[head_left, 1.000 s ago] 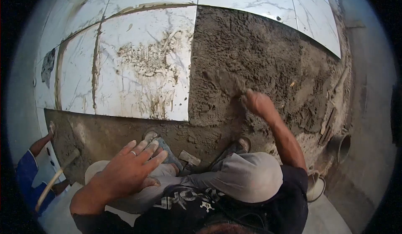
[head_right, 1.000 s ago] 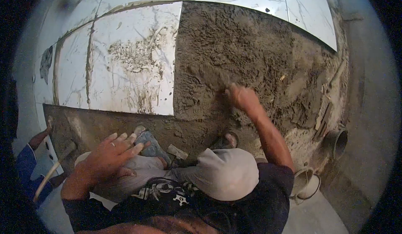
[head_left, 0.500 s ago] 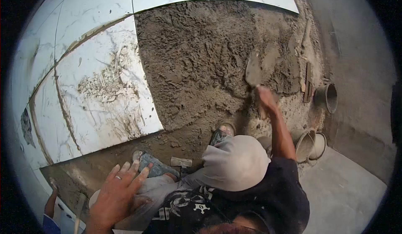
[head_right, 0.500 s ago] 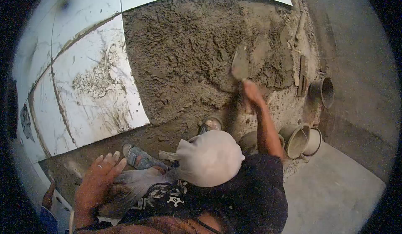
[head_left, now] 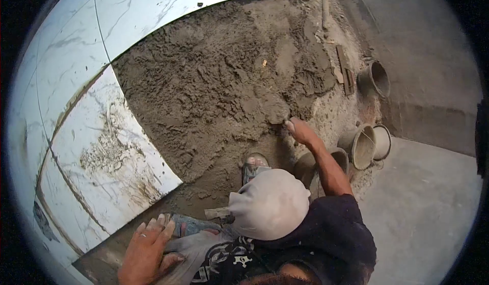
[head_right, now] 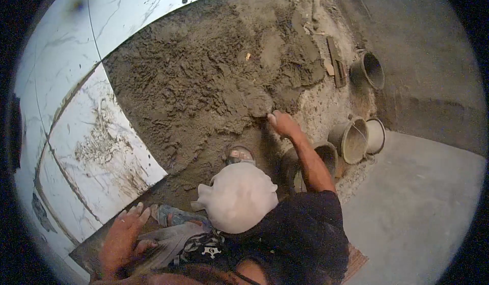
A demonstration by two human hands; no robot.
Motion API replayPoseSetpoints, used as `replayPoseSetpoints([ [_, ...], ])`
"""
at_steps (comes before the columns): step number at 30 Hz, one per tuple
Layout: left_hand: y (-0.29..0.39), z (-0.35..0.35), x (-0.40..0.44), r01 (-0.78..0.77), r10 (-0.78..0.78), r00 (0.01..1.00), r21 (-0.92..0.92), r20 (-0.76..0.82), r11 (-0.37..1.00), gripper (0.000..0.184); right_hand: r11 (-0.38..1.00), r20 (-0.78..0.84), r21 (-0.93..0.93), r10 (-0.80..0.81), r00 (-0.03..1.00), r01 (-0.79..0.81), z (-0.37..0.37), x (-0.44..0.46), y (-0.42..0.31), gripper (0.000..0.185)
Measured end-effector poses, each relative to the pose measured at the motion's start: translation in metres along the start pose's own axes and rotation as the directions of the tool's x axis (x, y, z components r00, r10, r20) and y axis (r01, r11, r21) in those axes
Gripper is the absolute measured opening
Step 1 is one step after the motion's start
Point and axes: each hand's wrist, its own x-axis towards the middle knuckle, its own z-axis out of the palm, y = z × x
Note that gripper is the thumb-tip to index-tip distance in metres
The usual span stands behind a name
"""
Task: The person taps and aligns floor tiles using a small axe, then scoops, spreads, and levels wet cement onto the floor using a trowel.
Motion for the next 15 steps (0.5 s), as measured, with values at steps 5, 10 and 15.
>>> replayPoseSetpoints([
  [5, -0.001, 0.002, -0.002, 0.032, -0.032, 0.999, 0.024, 0.01, 0.999, 0.079, 0.979, -0.287, 0.201, 0.091, 0.953, -0.032, -0.056, -0.004, 0.039, 0.036],
  [10, 0.002, 0.0, 0.006, 0.057, -0.058, 0.998, 0.036, 0.017, 0.998, 0.08, 0.959, -0.862, 0.133, -0.012, 0.506, 0.249, -0.148, -0.009, -0.012, 0.033],
  [15, 0.003, -0.001, 0.011, 0.012, -0.012, 1.0, 0.034, -0.006, 0.999, 0.079, 0.958, -0.987, 0.126, 0.094, 0.133, 0.257, -0.115, 0.074, -0.01, 0.053],
])
